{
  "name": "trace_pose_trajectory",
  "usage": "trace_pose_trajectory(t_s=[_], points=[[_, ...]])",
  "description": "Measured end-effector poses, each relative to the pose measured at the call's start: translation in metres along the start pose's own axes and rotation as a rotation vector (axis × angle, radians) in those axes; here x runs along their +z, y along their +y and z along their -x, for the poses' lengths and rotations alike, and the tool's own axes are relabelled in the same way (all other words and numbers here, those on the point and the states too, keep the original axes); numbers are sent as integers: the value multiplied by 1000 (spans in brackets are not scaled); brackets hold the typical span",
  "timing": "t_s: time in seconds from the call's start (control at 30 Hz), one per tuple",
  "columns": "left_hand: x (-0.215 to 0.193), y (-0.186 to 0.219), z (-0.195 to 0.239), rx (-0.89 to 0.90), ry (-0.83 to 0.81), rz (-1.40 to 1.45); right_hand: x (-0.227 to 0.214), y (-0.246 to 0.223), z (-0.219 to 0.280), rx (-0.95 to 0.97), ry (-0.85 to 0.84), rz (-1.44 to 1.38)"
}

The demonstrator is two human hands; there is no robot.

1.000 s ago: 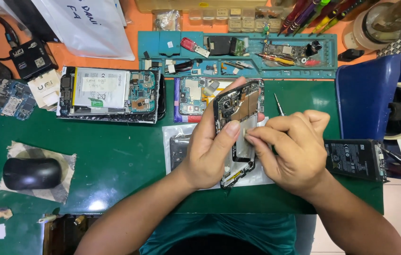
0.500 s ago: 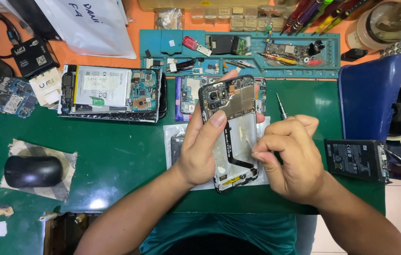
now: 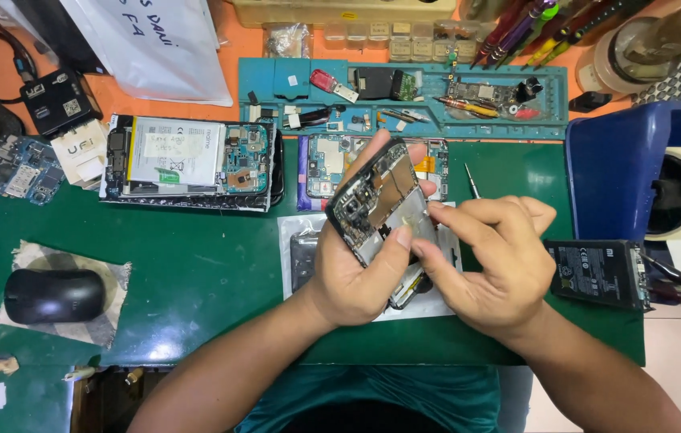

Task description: The person is repairing a disassembled smartphone on a green workbench. They handle a flexible ribbon cable, connect it to the motherboard, and use a small brush to clean the component.

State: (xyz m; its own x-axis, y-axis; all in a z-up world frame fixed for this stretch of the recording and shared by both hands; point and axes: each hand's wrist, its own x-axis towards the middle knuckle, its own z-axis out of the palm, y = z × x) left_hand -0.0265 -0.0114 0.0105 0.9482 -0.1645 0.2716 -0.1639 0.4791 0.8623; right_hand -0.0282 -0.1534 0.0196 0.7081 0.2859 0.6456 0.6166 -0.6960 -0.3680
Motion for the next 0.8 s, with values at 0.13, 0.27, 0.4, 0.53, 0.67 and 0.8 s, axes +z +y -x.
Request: trace_pose_trajectory(t_s=[0.13, 0.27, 0.4, 0.53, 0.67, 0.8], points=[[3, -1, 1, -3, 21, 71, -1, -6, -4, 35, 75, -73], [3, -4, 1, 28, -17, 37, -5, -5, -4, -39, -1, -138], [4, -3, 1, 55, -9, -24, -3, -8, -6, -21, 45, -140], [4, -10, 6, 96, -17, -13, 2, -11, -2, 164, 51, -271], [5, -7, 5, 226, -32, -260, 3, -10, 3, 428, 92, -629], [9, -8, 6, 82, -14, -28, 1, -11, 4, 448, 77, -760]])
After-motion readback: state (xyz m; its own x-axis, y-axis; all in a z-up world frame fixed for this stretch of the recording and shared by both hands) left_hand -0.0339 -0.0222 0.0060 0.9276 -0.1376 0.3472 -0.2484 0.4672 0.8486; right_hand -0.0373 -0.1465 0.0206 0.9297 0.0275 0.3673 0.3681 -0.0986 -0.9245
